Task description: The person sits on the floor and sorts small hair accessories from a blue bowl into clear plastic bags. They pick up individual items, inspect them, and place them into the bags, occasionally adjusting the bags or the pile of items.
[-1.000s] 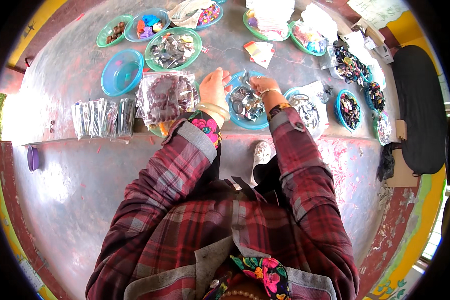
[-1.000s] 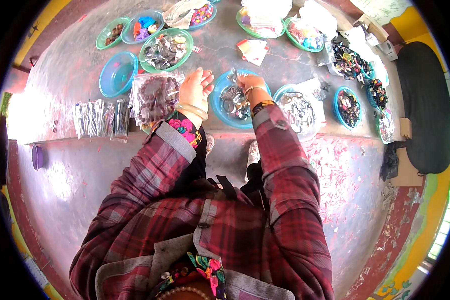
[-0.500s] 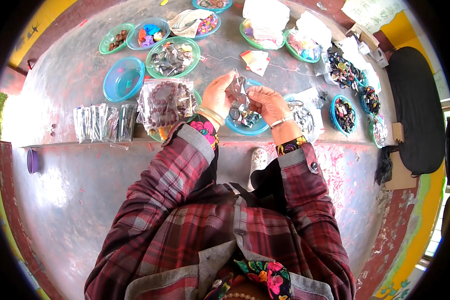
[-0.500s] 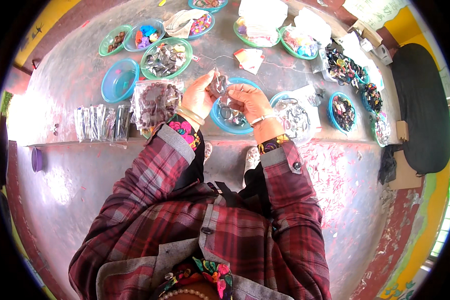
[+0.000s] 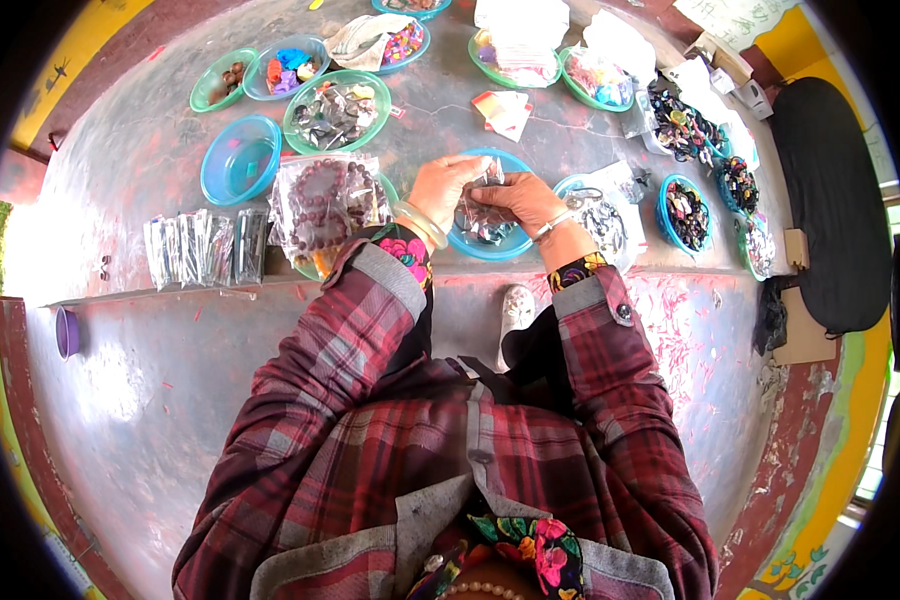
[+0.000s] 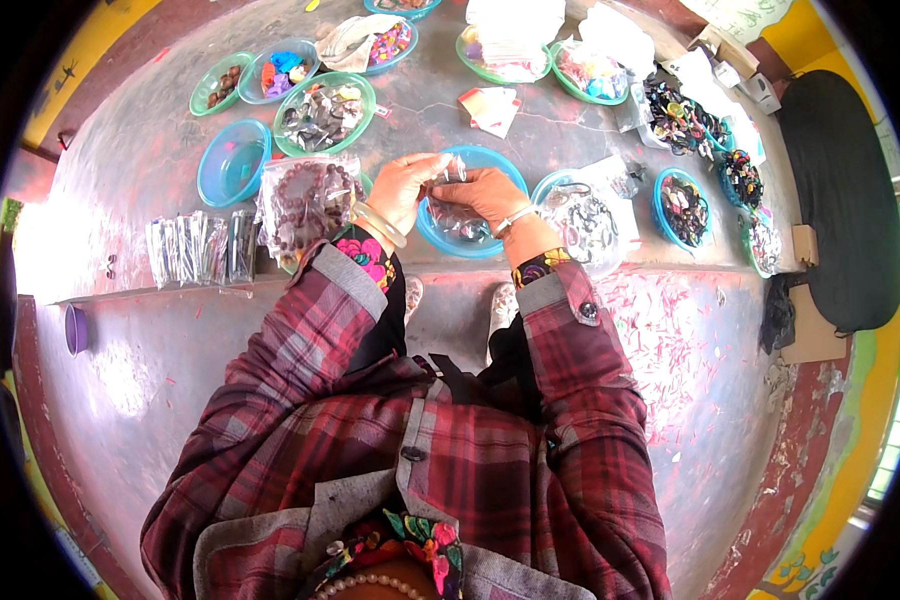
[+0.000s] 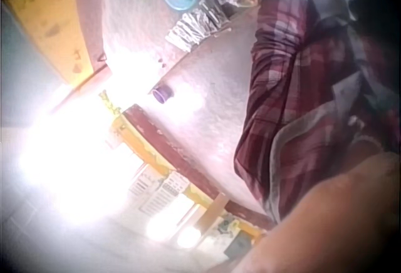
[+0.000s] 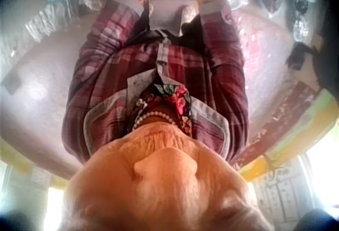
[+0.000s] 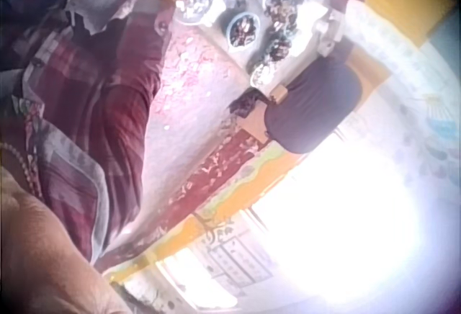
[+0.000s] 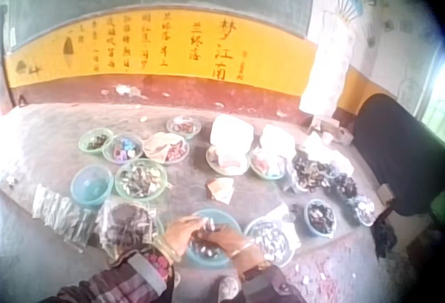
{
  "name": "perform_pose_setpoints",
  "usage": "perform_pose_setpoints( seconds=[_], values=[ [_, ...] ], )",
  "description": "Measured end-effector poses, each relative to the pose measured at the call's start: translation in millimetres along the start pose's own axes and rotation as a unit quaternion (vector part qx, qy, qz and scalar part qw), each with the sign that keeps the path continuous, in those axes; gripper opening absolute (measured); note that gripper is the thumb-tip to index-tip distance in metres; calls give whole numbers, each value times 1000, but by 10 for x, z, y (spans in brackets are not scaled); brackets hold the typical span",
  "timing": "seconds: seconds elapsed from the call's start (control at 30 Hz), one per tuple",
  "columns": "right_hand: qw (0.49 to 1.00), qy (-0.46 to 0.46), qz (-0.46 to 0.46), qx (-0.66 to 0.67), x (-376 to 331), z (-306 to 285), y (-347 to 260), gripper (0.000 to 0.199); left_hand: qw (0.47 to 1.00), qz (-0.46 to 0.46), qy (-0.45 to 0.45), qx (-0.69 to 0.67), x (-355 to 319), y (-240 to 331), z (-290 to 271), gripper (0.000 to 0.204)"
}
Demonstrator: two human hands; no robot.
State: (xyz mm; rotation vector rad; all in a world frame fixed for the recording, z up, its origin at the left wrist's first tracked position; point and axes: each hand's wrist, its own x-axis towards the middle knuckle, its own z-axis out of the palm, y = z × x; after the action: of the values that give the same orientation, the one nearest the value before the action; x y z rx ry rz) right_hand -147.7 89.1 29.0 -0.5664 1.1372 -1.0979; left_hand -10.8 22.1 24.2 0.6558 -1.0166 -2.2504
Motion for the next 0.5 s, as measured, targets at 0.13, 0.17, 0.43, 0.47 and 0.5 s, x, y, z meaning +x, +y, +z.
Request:
perform_pose_setpoints(
  seconds=[0.13,0.17,0.43,0.47,0.5],
  values=[
    [1000,13,13,-11,12,56,-9,21,999,7,12,-36,41,-18,-70,19],
    [1000,14,15,-19,14,62,-7,21,999,13,14,-42,60,-37,-101,18],
    [991,-7,42,-130,-36,29,-38,27,993,3,2,-115,109,-57,-181,18],
    [989,-13,38,-140,-42,19,-35,25,993,2,1,-121,109,-54,-179,18],
    [988,-19,34,-149,-47,7,-30,24,992,2,-1,-127,109,-51,-179,18]
  ],
)
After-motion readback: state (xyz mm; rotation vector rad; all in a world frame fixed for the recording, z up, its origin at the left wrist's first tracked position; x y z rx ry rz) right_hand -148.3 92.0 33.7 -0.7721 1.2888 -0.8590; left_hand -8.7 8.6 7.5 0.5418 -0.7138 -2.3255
